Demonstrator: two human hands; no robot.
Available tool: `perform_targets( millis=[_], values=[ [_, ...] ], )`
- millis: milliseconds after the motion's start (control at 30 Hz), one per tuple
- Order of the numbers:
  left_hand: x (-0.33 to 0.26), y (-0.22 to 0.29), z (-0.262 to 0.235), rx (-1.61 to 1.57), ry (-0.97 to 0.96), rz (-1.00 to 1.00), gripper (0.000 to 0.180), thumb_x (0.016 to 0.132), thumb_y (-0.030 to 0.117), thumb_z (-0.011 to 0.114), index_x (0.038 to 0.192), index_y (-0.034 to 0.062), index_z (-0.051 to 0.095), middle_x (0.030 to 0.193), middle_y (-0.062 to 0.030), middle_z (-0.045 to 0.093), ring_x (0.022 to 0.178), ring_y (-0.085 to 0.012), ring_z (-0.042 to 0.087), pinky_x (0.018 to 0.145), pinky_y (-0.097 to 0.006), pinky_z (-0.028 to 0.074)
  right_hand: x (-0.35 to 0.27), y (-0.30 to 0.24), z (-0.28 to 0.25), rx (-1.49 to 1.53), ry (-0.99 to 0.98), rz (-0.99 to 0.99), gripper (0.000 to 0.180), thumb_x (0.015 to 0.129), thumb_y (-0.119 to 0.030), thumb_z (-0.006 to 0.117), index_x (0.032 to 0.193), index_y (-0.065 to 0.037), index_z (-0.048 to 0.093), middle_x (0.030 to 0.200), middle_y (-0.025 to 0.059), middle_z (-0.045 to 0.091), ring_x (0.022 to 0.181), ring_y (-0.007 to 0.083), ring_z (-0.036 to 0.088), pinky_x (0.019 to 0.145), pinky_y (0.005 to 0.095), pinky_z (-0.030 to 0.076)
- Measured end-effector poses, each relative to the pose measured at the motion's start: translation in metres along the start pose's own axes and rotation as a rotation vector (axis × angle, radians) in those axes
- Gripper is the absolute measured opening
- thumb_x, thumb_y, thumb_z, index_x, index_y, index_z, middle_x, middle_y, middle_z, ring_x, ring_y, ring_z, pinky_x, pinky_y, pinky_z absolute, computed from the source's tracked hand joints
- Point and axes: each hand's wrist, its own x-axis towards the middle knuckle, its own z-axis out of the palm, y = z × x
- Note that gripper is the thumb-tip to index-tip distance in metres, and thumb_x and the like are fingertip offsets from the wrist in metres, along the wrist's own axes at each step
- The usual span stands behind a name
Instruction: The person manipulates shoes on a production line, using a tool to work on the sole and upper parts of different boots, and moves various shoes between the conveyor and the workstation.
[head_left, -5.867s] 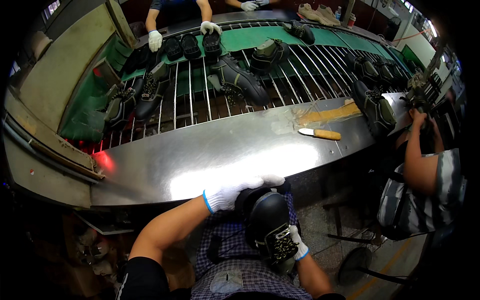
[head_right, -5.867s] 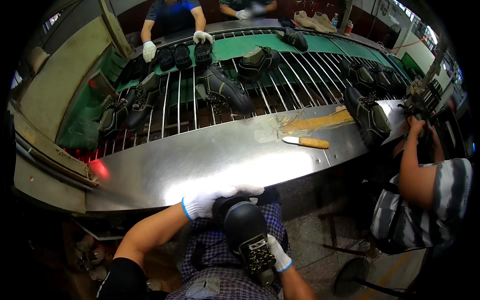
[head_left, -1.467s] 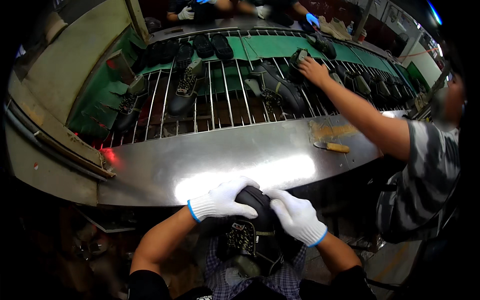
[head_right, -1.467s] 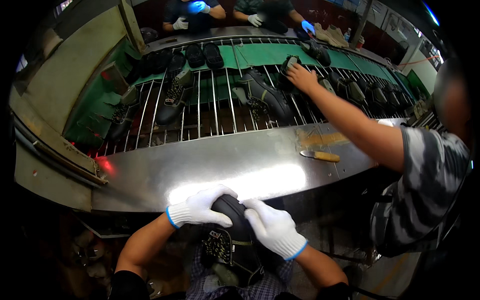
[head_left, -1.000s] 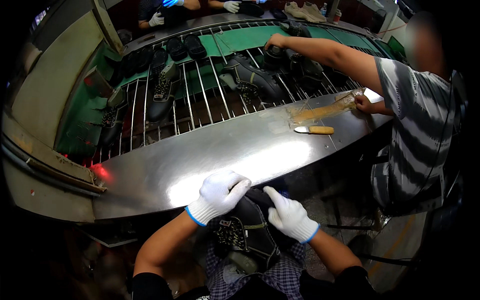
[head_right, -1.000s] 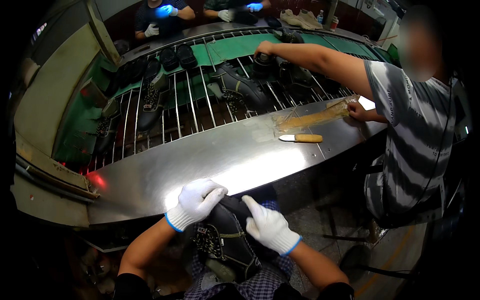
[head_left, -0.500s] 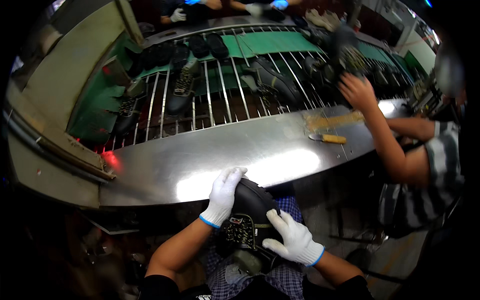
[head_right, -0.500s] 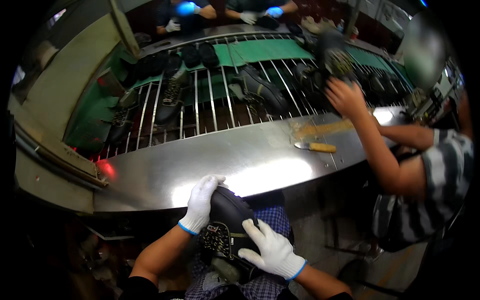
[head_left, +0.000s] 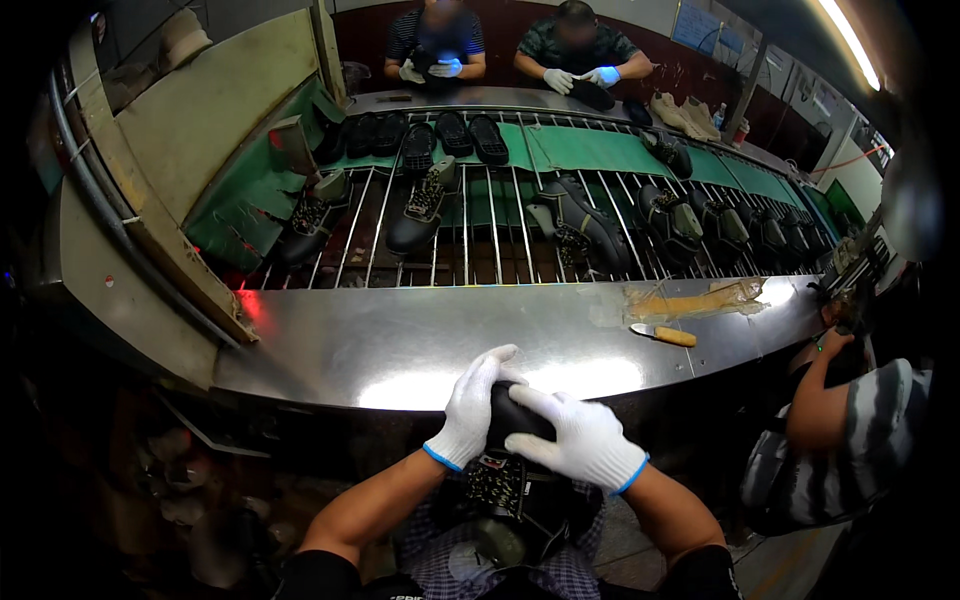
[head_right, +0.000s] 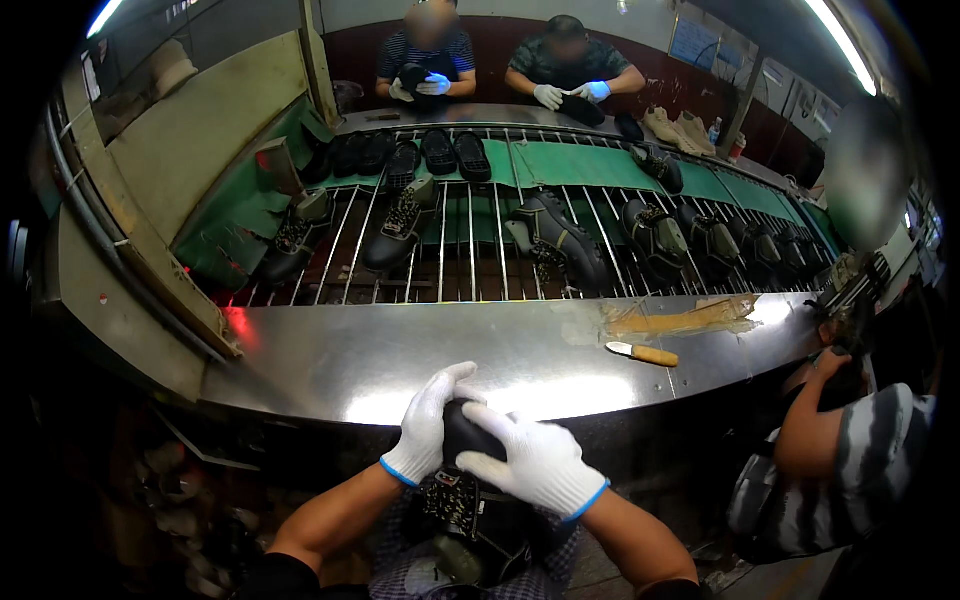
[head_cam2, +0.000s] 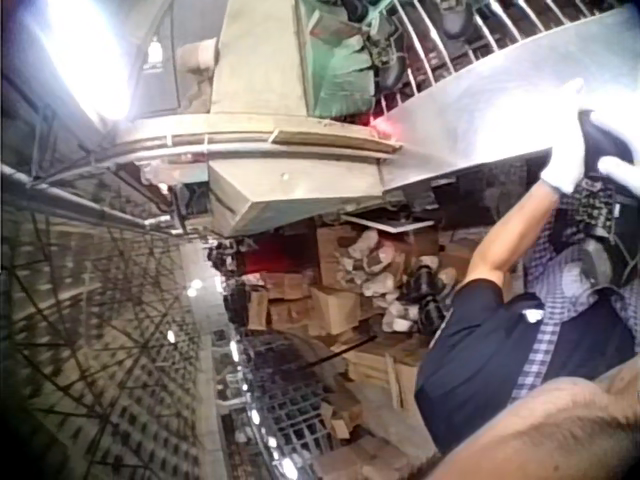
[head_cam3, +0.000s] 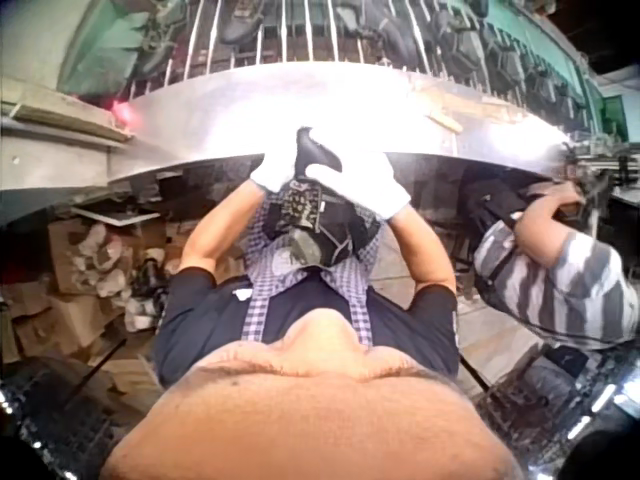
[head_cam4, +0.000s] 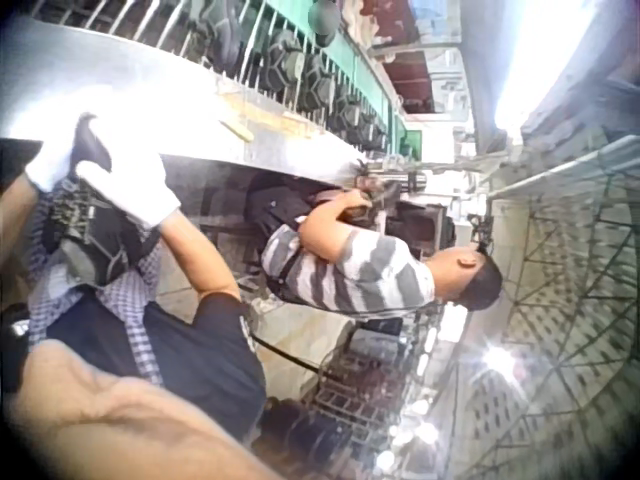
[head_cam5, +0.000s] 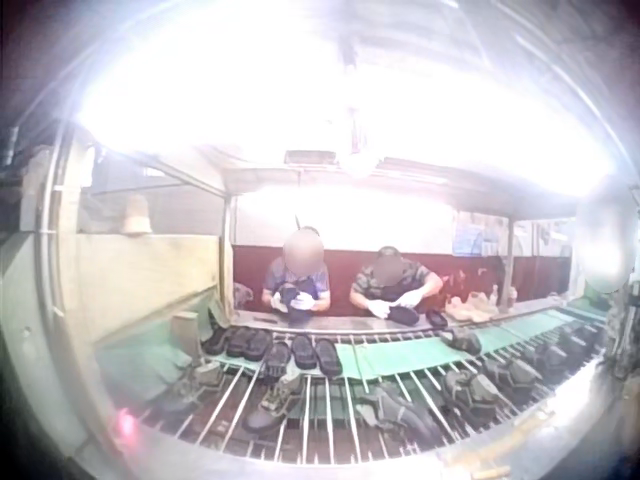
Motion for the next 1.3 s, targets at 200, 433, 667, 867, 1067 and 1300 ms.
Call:
perform_targets(
  millis=[200, 433, 667, 867, 1067, 1300],
  values=[
    [-0.011, 0.036, 0.03, -0.271, -0.077, -0.036, 0.055, 0.117, 0.039, 0.037, 0.15, -0.0037, 0.049, 0.14, -0.0165, 0.061, 0.133, -0.0277, 0.056, 0.119, -0.043, 0.043, -0.001, 0.005, -0.017, 0.226, 0.176, -0.185, 0.095, 0.088, -0.049, 0.084, 0.162, -0.007, 0.042, 0.137, 0.0251, 0.07, 0.124, 0.0414, 0.07, 0.106, 0.0469, 0.056],
    [-0.079, 0.005, -0.043, -0.144, -0.299, -0.673, 0.08, 0.113, 0.068, 0.027, 0.162, 0.0067, 0.045, 0.159, -0.0146, 0.053, 0.143, -0.0294, 0.056, 0.12, -0.047, 0.046, -0.043, -0.012, -0.034, 0.602, 0.686, -0.627, 0.102, 0.081, -0.019, 0.095, 0.16, 0.005, 0.034, 0.128, 0.0259, 0.07, 0.109, 0.0312, 0.077, 0.094, 0.0398, 0.062],
    [-0.023, 0.112, -0.108, -0.176, -0.321, -0.044, 0.077, 0.095, 0.039, 0.082, 0.151, -0.0024, 0.05, 0.148, -0.0164, 0.063, 0.133, -0.0316, 0.065, 0.116, -0.046, 0.051, -0.002, 0.049, -0.012, 0.37, 0.659, -0.578, 0.09, 0.076, -0.015, 0.096, 0.151, 0.003, 0.048, 0.141, 0.0225, 0.062, 0.128, 0.0336, 0.065, 0.11, 0.0438, 0.053],
    [-0.023, 0.199, -0.031, 1.208, -0.255, 0.414, 0.102, 0.076, 0.059, 0.092, 0.153, 0.005, 0.052, 0.138, -0.0237, 0.068, 0.123, -0.0396, 0.07, 0.107, -0.042, 0.055, 0.049, 0.062, 0.027, 0.633, 0.404, -0.495, 0.113, 0.078, -0.044, 0.095, 0.163, 0.002, 0.037, 0.16, 0.0265, 0.046, 0.146, 0.0401, 0.051, 0.12, 0.0544, 0.043],
    [-0.016, 0.239, 0.004, 1.443, -0.429, 0.143, 0.107, 0.074, 0.064, 0.09, 0.155, 0.0058, 0.05, 0.142, -0.0235, 0.066, 0.127, -0.0414, 0.068, 0.109, -0.045, 0.053, 0.083, 0.009, -0.074, 0.71, 0.148, -0.741, 0.116, 0.069, -0.057, 0.096, 0.156, 0.001, 0.045, 0.151, 0.0185, 0.051, 0.144, 0.0335, 0.049, 0.124, 0.0478, 0.036],
    [-0.007, 0.235, -0.023, 1.32, -0.338, -0.059, 0.106, 0.07, 0.059, 0.097, 0.151, 0.0043, 0.054, 0.136, -0.0215, 0.071, 0.125, -0.0357, 0.07, 0.109, -0.042, 0.054, 0.173, 0.055, 0.037, 2.411, 0.453, -0.851, 0.068, 0.103, -0.065, 0.053, 0.135, -0.005, 0.062, 0.123, 0.0171, 0.066, 0.116, 0.034, 0.065, 0.108, 0.0558, 0.054]
  ],
)
